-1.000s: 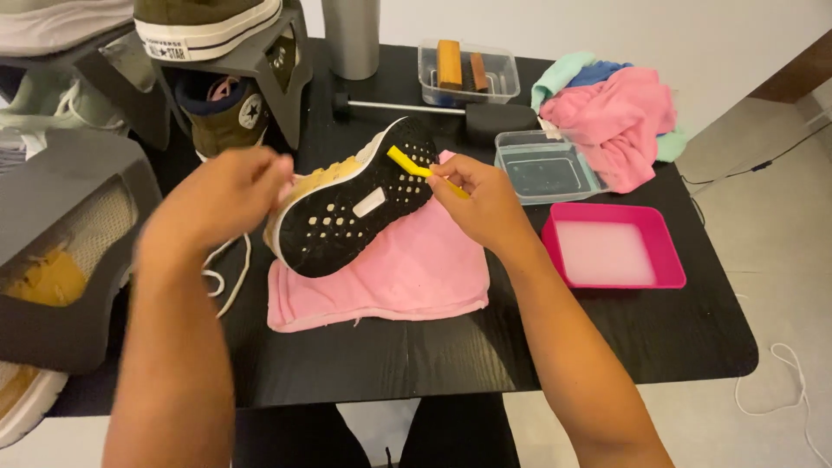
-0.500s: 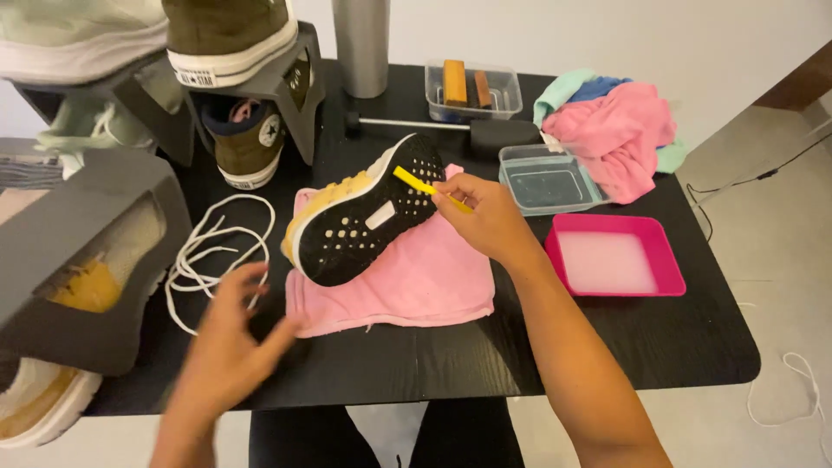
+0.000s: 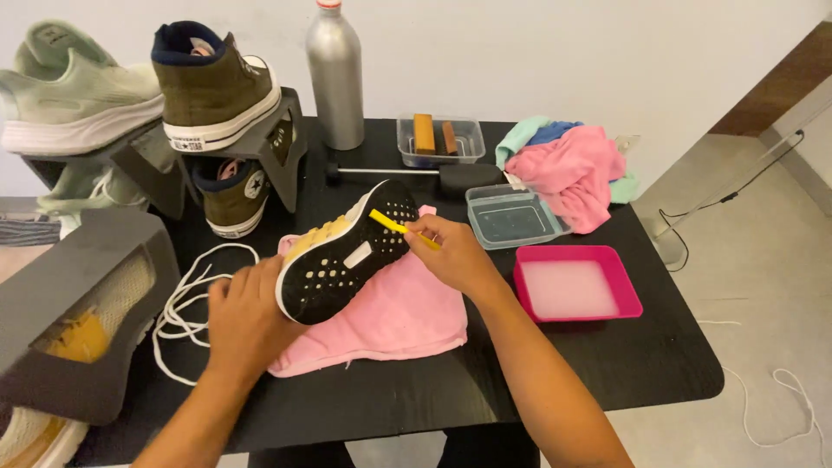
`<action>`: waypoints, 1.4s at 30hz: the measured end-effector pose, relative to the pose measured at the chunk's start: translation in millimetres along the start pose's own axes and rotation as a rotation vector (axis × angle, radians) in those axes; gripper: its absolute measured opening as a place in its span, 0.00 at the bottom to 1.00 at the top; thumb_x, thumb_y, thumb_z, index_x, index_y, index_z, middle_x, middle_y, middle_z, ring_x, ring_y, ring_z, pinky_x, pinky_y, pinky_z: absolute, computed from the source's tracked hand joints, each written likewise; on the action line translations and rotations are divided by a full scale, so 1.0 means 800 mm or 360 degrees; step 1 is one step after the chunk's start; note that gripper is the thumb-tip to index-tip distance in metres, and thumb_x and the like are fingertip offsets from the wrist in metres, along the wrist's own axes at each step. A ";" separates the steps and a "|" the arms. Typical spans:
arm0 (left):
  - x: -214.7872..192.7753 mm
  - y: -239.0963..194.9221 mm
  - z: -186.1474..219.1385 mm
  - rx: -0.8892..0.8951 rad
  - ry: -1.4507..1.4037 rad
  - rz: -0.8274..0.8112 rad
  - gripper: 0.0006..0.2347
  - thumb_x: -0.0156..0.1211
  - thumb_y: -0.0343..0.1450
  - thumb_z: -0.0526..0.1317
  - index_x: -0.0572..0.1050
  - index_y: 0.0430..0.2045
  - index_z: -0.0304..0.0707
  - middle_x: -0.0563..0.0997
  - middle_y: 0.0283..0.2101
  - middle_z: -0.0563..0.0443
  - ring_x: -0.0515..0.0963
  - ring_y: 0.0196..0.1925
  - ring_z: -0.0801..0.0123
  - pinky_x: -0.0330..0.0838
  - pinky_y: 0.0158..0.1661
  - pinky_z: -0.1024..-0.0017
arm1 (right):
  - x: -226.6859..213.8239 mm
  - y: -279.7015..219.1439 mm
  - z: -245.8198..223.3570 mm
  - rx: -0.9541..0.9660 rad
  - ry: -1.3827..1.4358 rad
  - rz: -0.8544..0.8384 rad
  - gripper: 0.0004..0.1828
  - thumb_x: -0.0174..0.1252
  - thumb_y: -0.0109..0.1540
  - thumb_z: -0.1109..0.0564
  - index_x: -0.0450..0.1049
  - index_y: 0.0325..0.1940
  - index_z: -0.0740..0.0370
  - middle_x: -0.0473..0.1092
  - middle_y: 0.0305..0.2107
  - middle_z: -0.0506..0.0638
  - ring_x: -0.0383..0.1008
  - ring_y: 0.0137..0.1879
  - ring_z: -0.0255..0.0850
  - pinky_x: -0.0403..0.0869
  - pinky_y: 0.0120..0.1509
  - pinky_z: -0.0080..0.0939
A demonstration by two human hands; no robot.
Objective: The person scrubs the sole of a sneaker using a yellow brush, repeatedly dipping the brush into a container of liquid. The shoe is held over a pink cloth on a table while the person cleans the textured bottom surface.
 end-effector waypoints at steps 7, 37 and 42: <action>-0.005 0.039 -0.016 0.0336 0.0039 0.0221 0.27 0.55 0.59 0.65 0.77 0.42 0.47 0.80 0.43 0.53 0.80 0.46 0.64 0.65 0.46 0.63 | 0.002 0.003 0.010 -0.0061 -0.0047 0.0022 0.09 0.64 0.61 0.56 0.83 0.45 0.54 0.75 0.23 0.52 0.71 0.21 0.38 0.71 0.28 0.35; -0.064 0.021 0.032 -0.0013 0.0287 0.0159 0.28 0.56 0.61 0.60 0.78 0.46 0.38 0.79 0.43 0.48 0.79 0.44 0.62 0.67 0.45 0.65 | 0.014 -0.013 -0.025 -0.0227 -0.0416 0.0077 0.12 0.61 0.66 0.57 0.79 0.53 0.60 0.78 0.38 0.59 0.81 0.44 0.50 0.81 0.48 0.45; -0.067 0.006 0.028 -0.0137 -0.0078 -0.0091 0.28 0.57 0.62 0.55 0.74 0.52 0.36 0.78 0.51 0.46 0.79 0.53 0.59 0.64 0.51 0.63 | 0.011 -0.015 -0.029 -0.0206 -0.0355 0.0106 0.10 0.61 0.66 0.59 0.79 0.51 0.62 0.78 0.37 0.61 0.82 0.44 0.54 0.81 0.48 0.48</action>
Point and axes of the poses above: each hand's wrist, its own y-axis towards the middle knuckle, its own x-axis out of the palm, z = x × y, the point moved 2 cm from there along y, towards the middle knuckle
